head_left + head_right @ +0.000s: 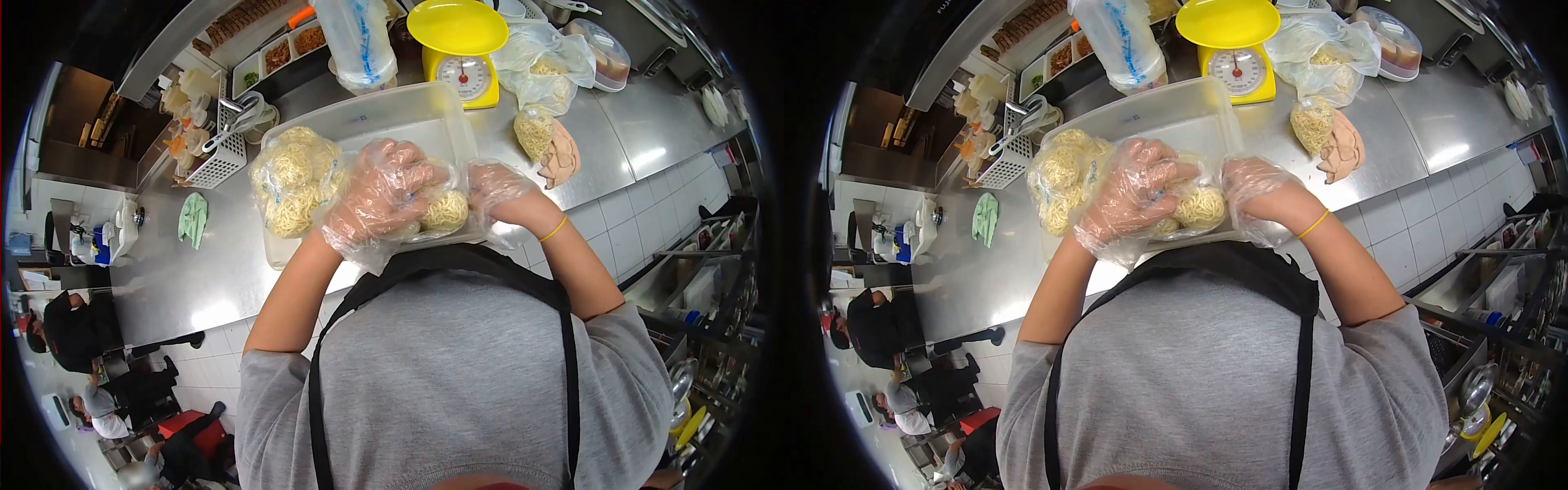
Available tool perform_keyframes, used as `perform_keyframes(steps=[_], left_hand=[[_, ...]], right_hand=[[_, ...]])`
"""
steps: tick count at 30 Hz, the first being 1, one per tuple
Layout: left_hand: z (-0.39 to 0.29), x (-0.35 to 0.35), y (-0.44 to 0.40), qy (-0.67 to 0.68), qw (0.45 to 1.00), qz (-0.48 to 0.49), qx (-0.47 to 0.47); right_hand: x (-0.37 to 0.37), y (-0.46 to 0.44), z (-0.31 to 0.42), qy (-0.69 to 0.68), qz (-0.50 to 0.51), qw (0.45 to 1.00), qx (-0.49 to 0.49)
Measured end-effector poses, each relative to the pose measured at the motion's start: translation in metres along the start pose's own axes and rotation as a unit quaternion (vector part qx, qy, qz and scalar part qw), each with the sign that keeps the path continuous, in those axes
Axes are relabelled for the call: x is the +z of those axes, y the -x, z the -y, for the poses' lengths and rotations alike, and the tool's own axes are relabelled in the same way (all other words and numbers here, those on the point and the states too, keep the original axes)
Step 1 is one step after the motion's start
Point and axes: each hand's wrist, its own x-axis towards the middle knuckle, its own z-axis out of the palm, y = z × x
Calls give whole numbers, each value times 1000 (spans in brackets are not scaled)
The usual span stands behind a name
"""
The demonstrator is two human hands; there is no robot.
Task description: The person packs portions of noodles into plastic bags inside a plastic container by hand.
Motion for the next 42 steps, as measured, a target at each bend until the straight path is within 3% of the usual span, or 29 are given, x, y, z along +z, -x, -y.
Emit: perform_keyframes(steps=[1, 5, 6, 7, 8, 9, 10, 11, 13, 16, 22, 25, 28, 30, 34, 35, 36, 37, 38, 40, 41, 42], left_hand=[[-1, 0, 1, -1, 1000, 0, 1], [-2, -2, 5, -6, 1000, -9, 22], [-3, -2, 6, 8, 999, -18, 36], [-3, -3, 7, 8, 999, -18, 33], [-3, -5, 7, 42, 999, 7, 22], [-3, -7, 7, 76, 996, 33, 11], [-3, -10, 7, 77, 996, 33, 11], [-3, -14, 7, 68, 997, 32, 15], [-5, -24, 6, 56, 998, 32, 20], [-7, -31, 6, 74, 997, 17, 17], [-7, -26, 3, 94, 994, 64, -1], [-9, -18, -2, 48, 995, 83, 17], [-14, -10, -8, -72, 990, 108, 51], [-26, -4, -13, -216, 960, 178, -6], [-19, -2, -20, -88, 975, 166, -123], [-11, -9, -17, 14, 985, 153, -80], [-4, -17, -13, 115, 983, 137, -35], [-3, -24, -5, 225, 973, 33, -38], [-2, -35, 7, 224, 973, 34, -40], [0, -60, 29, 51, 994, -20, -90], [0, -68, 38, 51, 994, -23, -93], [-3, -74, 47, 56, 986, 39, -149]], right_hand=[[3, -1, -2, 86, -4, 996, -36], [9, -1, -7, 105, -81, 991, -36], [10, -1, -8, -75, -90, 993, -6], [11, -1, -8, -254, -95, 962, 27], [11, 0, -5, -254, -93, 962, 27], [10, 2, 1, -442, -94, 891, 47], [9, 3, 4, -612, -92, 783, 66], [9, 2, 4, -612, -92, 783, 67], [8, -3, 3, -738, -5, 673, -53], [3, -10, 16, -769, -4, 633, -88], [-7, -11, 41, -744, -43, 662, -78], [-5, -15, 36, -737, -4, 670, -93], [-8, -18, 40, -744, 20, 660, -102], [-9, -19, 44, -739, 23, 666, -97], [-13, -20, 36, -728, 6, 676, -115], [-15, -17, 38, -727, 12, 677, -116], [-20, -13, 43, -688, -5, 719, -99], [-24, -11, 44, -647, -25, 758, -82], [-25, -11, 40, -648, -23, 757, -83], [-28, -9, 31, -617, -42, 783, -60], [-27, -7, 30, -633, -59, 771, -44], [-26, -7, 27, -632, -54, 772, -44]])
